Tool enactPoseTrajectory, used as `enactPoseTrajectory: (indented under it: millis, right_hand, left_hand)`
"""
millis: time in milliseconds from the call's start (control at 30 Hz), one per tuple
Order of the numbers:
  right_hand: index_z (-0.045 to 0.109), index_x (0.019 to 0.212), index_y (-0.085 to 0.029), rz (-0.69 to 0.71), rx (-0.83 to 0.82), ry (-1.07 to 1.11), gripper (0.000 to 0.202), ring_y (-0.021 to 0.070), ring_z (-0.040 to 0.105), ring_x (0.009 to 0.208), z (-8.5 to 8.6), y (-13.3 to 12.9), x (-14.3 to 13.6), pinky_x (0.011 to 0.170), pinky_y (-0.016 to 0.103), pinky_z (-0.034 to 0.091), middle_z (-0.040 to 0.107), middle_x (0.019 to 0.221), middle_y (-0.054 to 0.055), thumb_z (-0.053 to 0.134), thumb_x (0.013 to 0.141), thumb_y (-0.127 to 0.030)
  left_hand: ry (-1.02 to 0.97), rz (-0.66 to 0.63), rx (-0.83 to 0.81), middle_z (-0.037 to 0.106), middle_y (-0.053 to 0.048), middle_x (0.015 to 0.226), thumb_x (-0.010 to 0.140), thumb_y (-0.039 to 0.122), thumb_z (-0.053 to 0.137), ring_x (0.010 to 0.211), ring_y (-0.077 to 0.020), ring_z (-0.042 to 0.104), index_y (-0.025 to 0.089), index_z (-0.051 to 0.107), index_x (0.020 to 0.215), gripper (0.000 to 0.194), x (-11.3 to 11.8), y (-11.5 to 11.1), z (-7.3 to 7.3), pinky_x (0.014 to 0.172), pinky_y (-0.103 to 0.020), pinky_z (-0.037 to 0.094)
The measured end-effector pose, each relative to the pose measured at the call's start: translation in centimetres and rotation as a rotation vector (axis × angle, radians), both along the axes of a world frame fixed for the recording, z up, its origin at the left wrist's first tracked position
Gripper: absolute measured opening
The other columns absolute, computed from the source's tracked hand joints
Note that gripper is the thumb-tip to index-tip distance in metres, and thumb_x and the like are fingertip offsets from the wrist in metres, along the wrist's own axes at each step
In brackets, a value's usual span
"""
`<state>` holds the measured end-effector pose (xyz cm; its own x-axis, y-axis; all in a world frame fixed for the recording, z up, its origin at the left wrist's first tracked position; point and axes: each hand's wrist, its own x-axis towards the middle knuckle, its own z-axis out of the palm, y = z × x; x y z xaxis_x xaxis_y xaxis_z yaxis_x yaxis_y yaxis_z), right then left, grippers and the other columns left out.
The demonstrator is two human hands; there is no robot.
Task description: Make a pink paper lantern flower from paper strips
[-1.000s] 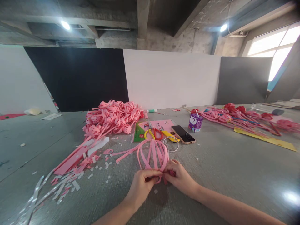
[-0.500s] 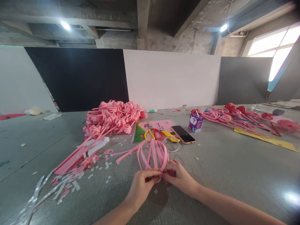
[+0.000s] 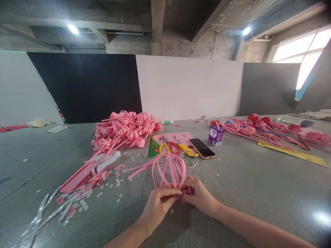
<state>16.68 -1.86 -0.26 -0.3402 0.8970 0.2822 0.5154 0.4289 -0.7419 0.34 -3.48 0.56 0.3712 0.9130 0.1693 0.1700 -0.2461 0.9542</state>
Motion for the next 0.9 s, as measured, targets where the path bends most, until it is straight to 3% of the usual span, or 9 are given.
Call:
enactPoseTrajectory:
  millis: [133, 300, 500, 733, 900]
  right_hand:
    - [0.058, 0.053, -0.017, 0.003, 0.011, 0.027, 0.015, 0.0134, 0.049, 0.069, 0.5, -0.2, -0.1, 0.072, 0.026, 0.036, 0.056, 0.061, -0.001, 0.056, 0.067, -0.011]
    - [0.059, 0.055, -0.017, -0.006, 0.013, 0.052, 0.019, 0.0142, 0.05, 0.07, 0.6, -0.4, -0.1, 0.071, 0.026, 0.037, 0.057, 0.058, -0.001, 0.054, 0.073, -0.017]
    - [0.063, 0.061, -0.019, 0.023, 0.048, 0.02, 0.013, 0.0148, 0.05, 0.074, 0.1, -0.3, -0.1, 0.077, 0.03, 0.035, 0.06, 0.066, 0.0, 0.058, 0.072, -0.023]
    - [0.063, 0.07, -0.019, 0.011, 0.054, 0.012, 0.003, 0.0158, 0.05, 0.076, 0.3, -0.3, -0.2, 0.079, 0.033, 0.034, 0.058, 0.068, 0.0, 0.061, 0.068, -0.02]
    - [0.059, 0.086, -0.02, -0.028, 0.069, 0.074, 0.018, 0.0168, 0.051, 0.079, 0.1, -0.4, 0.1, 0.08, 0.033, 0.036, 0.055, 0.081, 0.002, 0.06, 0.068, -0.022]
  left_hand:
    - [-0.105, 0.047, 0.015, 0.056, -0.001, 0.076, 0.07, 0.01, 0.051, 0.073, -0.0138, 0.054, 0.017, 0.06, 0.065, 0.013, -0.1, -0.3, 0.4, 0.066, -0.022, 0.041]
    - [-0.286, 0.105, -0.058, 0.054, 0.001, 0.075, 0.069, 0.015, 0.056, 0.074, -0.0143, 0.055, 0.02, 0.041, 0.073, 0.016, 0.0, 0.1, -0.3, 0.067, -0.025, 0.043]
    - [-0.239, 0.058, -0.126, 0.063, -0.004, 0.079, 0.071, 0.021, 0.059, 0.074, -0.0177, 0.06, 0.018, 0.044, 0.088, 0.023, 0.1, 0.5, -0.8, 0.069, -0.03, 0.045]
    - [-0.19, 0.105, -0.114, 0.061, 0.0, 0.067, 0.07, 0.022, 0.059, 0.062, -0.0147, 0.058, 0.017, 0.047, 0.077, 0.015, 0.0, 0.5, -0.9, 0.058, -0.025, 0.044]
    - [-0.188, 0.145, -0.101, 0.06, 0.0, 0.069, 0.07, 0.02, 0.057, 0.064, -0.0137, 0.055, 0.017, 0.05, 0.077, 0.01, -0.1, 0.5, -0.6, 0.06, -0.024, 0.042]
